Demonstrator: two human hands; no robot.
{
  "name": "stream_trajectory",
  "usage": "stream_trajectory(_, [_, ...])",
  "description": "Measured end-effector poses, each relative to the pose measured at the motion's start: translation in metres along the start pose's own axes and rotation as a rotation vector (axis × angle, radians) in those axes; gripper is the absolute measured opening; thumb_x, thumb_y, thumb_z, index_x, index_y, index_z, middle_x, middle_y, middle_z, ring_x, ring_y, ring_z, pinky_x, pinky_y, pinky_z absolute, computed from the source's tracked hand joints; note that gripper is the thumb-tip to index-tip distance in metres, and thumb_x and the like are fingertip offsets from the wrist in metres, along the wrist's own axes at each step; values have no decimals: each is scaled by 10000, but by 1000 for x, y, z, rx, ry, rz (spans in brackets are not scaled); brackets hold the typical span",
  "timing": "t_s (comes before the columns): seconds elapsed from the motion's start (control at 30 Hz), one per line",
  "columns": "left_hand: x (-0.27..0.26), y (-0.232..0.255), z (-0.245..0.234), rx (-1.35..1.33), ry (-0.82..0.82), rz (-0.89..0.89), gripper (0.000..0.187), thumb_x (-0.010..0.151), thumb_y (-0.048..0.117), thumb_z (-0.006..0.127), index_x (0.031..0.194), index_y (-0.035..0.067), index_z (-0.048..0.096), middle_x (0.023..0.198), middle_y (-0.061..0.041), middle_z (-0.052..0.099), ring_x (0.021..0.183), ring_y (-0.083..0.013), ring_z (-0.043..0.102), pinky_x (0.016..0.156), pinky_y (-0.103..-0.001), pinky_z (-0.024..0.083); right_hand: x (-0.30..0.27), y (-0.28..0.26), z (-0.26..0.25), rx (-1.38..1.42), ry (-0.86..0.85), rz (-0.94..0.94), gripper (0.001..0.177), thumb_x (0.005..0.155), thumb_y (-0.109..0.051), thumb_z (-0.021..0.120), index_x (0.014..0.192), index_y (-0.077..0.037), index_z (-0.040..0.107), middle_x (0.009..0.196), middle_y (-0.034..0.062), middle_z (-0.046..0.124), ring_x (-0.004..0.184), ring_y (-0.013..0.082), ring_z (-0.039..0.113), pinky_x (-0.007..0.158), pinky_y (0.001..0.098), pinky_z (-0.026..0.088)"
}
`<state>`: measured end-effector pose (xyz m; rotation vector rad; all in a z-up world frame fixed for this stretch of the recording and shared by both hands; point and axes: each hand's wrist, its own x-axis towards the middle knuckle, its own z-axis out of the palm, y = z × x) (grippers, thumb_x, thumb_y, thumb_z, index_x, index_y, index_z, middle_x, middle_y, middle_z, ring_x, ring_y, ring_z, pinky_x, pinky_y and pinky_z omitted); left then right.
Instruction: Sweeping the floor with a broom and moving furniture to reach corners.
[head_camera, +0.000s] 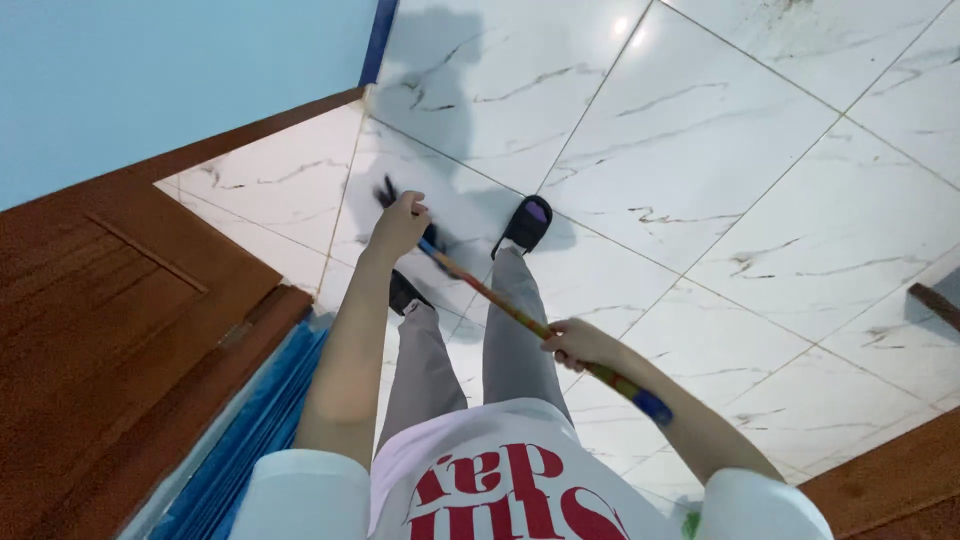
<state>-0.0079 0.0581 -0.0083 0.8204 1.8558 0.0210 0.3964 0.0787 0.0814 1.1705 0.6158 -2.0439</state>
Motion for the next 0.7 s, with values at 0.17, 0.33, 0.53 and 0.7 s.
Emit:
stream_trajectory(0.17, [-6,28,-14,28,-35,0,471,976,270,611,1396,71,537,1210,-111,696,1088,-291,682,916,-411,542,-48,-10,-93,-120,151,-64,566,822,-95,711,1379,-175,646,645,-5,670,421,99,476,372,271,384])
stream_trajectory(0.33, [1,48,-17,78,-29,24,474,950,254,620,1377,61,545,1215,-126,695,1042,-295,706,910,-412,544,-167,-75,-191,-129,647,-72,428,984,-228,652,1403,-142,645,654,96,610,441,136,481,411,300,406])
stream_trajectory(0.53, [22,59,-12,131,-37,161,460,950,254,630,1355,43,571,1190,-148,723,1085,-305,702,939,-413,551,-145,-143,-197,67,904,-586,651,987,-148,670,1587,-67,433,749,56,623,519,99,547,453,268,470])
stream_trajectory(0.7, [44,65,-36,254,-82,232,471,933,262,642,1351,52,580,1183,-140,725,1099,-321,691,940,-429,540,-123,-97,-116,206,945,-561,472,1040,-260,639,1410,-3,495,731,96,631,518,142,587,466,316,492])
